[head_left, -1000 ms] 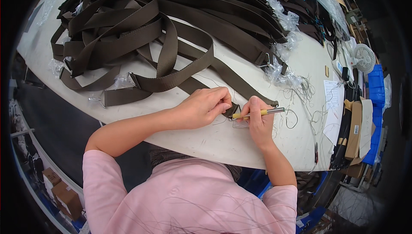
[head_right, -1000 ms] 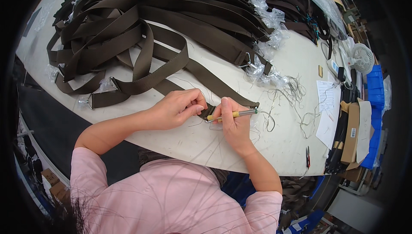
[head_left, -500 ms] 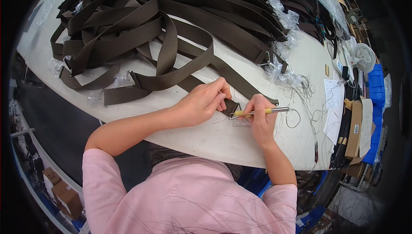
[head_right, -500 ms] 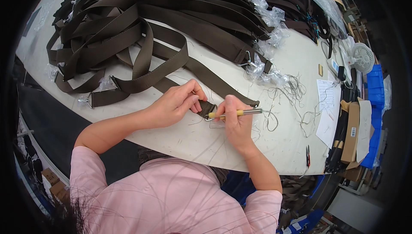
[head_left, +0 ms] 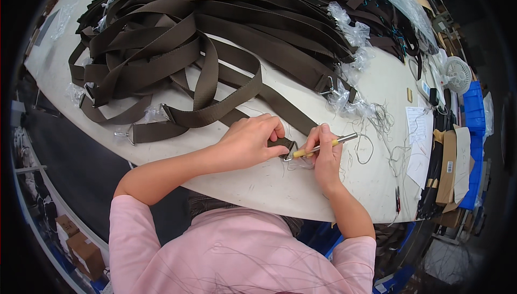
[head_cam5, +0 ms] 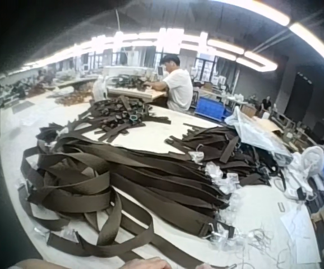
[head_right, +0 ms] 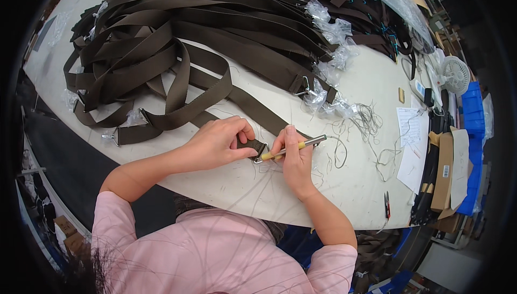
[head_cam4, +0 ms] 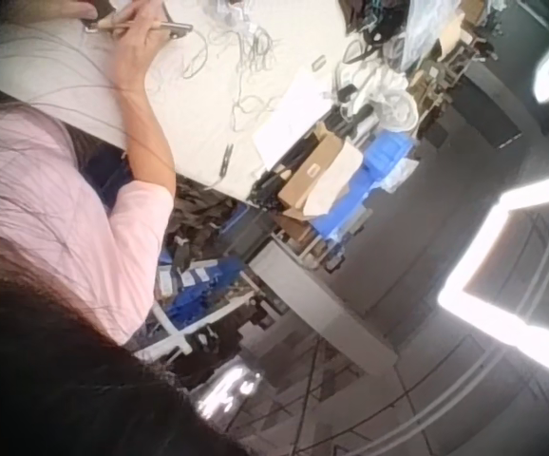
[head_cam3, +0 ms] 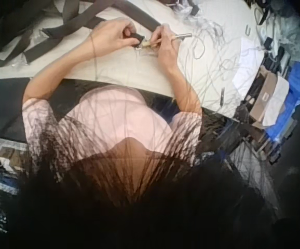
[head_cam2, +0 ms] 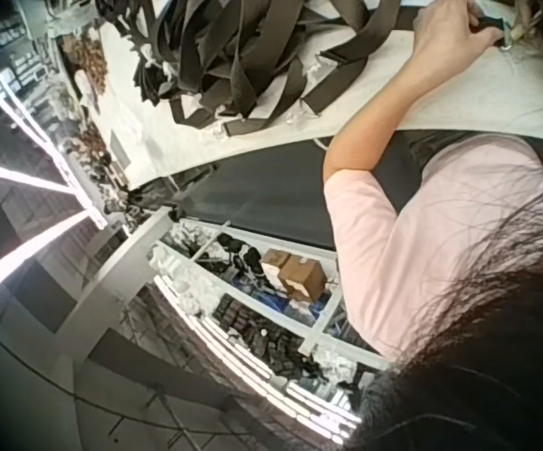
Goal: The person uses a yellow-handled awl to stitch brown fabric straps with metal buckles on a white table. They repeatedly pierce the strap and pull thread through, then place the finished strap aside and pick up a new one from a pile.
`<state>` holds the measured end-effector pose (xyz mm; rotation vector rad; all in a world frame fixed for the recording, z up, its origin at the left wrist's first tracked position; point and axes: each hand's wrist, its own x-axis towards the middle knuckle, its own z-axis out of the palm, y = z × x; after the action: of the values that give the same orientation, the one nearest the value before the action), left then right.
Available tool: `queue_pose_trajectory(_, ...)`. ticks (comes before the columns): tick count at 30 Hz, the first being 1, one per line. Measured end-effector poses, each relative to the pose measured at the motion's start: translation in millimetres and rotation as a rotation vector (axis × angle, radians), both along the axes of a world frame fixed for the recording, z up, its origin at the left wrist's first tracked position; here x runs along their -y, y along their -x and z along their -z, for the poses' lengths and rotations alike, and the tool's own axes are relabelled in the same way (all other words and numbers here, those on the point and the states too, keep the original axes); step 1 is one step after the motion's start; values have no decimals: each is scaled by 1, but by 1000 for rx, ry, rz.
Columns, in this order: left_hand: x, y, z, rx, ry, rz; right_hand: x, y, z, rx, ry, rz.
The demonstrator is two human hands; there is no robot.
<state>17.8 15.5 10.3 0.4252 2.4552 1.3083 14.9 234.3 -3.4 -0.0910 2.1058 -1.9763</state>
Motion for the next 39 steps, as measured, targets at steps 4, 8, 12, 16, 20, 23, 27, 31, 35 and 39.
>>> queue_pose_trajectory(4,-7,5,6,-17,99,16,-2,0,7,33,21,3)
queue_pose_trajectory(8,-3,7,8,51,-24,-1,1,-1,6,3,0,15)
queue_pose_trajectory(12,8,6,12,48,-194,53,-1,-3,9,-66,-41,9)
queue_pose_trajectory(16,11,6,-2,28,-128,226,-5,-1,11,-22,94,43)
queue_pose_trajectory(20,10,17,2,-135,-31,379,-4,-1,12,-17,91,56)
queue_pose_trajectory(23,11,24,10,-150,-29,457,-2,-1,11,-31,82,46)
queue_pose_trajectory(27,18,21,18,-172,-133,438,-2,-2,14,-74,3,18)
queue_pose_trajectory(31,18,23,19,-173,-225,389,0,-2,15,-118,-60,14)
queue_pose_trajectory(35,16,23,19,-208,-208,362,0,-2,16,-119,-61,2)
queue_pose_trajectory(39,14,22,21,-267,-202,355,1,-2,14,-134,-96,-12)
